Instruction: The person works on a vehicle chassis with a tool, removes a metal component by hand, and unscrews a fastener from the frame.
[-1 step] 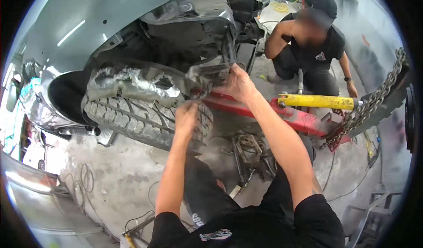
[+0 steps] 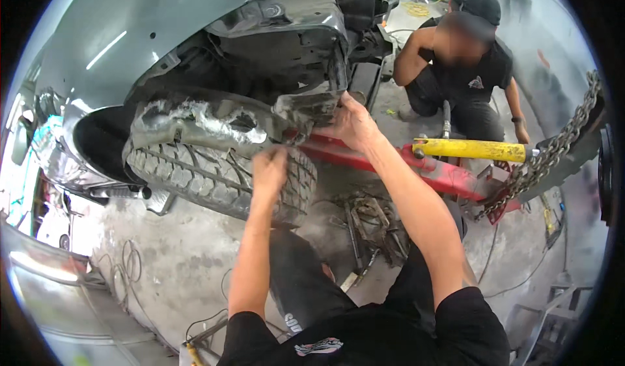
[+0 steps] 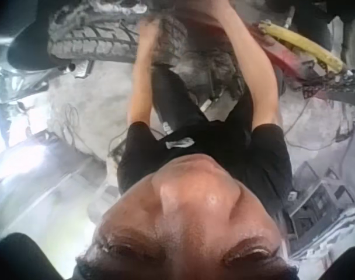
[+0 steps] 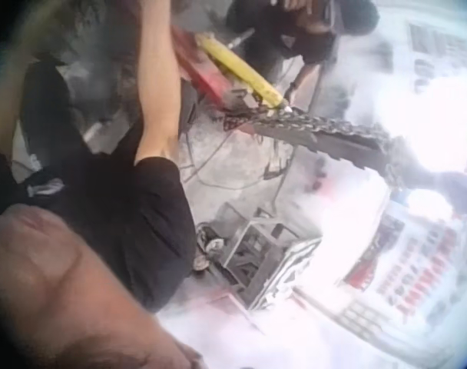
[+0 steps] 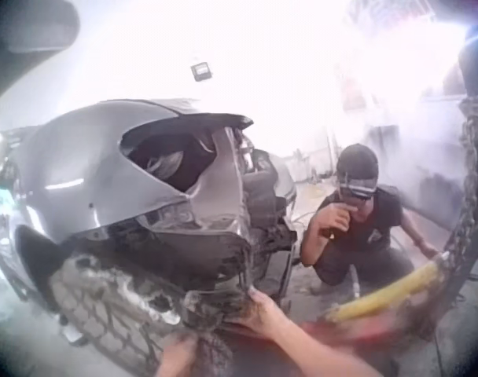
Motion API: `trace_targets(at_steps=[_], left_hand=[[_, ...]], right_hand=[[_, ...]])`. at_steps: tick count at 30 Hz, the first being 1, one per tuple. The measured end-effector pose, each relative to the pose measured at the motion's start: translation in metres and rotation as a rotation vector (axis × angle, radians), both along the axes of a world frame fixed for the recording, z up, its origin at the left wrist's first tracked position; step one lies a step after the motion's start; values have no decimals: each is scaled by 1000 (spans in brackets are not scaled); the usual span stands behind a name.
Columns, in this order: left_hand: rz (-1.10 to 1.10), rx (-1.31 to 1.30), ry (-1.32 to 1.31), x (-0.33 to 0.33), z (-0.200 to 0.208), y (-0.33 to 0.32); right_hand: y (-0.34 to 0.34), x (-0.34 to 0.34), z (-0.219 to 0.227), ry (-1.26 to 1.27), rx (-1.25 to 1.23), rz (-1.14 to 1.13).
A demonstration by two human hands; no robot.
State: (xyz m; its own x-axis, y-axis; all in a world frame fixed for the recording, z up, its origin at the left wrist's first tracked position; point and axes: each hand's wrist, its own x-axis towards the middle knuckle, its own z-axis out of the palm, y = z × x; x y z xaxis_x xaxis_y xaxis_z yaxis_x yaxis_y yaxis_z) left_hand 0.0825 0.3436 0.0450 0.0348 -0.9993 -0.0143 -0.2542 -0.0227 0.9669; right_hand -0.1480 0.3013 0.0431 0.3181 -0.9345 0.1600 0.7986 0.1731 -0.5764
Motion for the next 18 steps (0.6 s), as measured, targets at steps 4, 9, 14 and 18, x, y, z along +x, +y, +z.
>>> trace_targets(at_steps=[4,9,14,18], left_hand=[[82,-518,-193,-1,76,-44],[-277,-320,-404,-89,129,-157],[-541,-557,-1138,-99,122,-218],[-611,-486,-1040,-93,112,-230]], right_hand=[[1,-6,4,2,62,-60],[-12,-6,-6,-46,106,-134],[-16,0,-15,-27,95,-204],[-18,10,-16,-130,160,-181]])
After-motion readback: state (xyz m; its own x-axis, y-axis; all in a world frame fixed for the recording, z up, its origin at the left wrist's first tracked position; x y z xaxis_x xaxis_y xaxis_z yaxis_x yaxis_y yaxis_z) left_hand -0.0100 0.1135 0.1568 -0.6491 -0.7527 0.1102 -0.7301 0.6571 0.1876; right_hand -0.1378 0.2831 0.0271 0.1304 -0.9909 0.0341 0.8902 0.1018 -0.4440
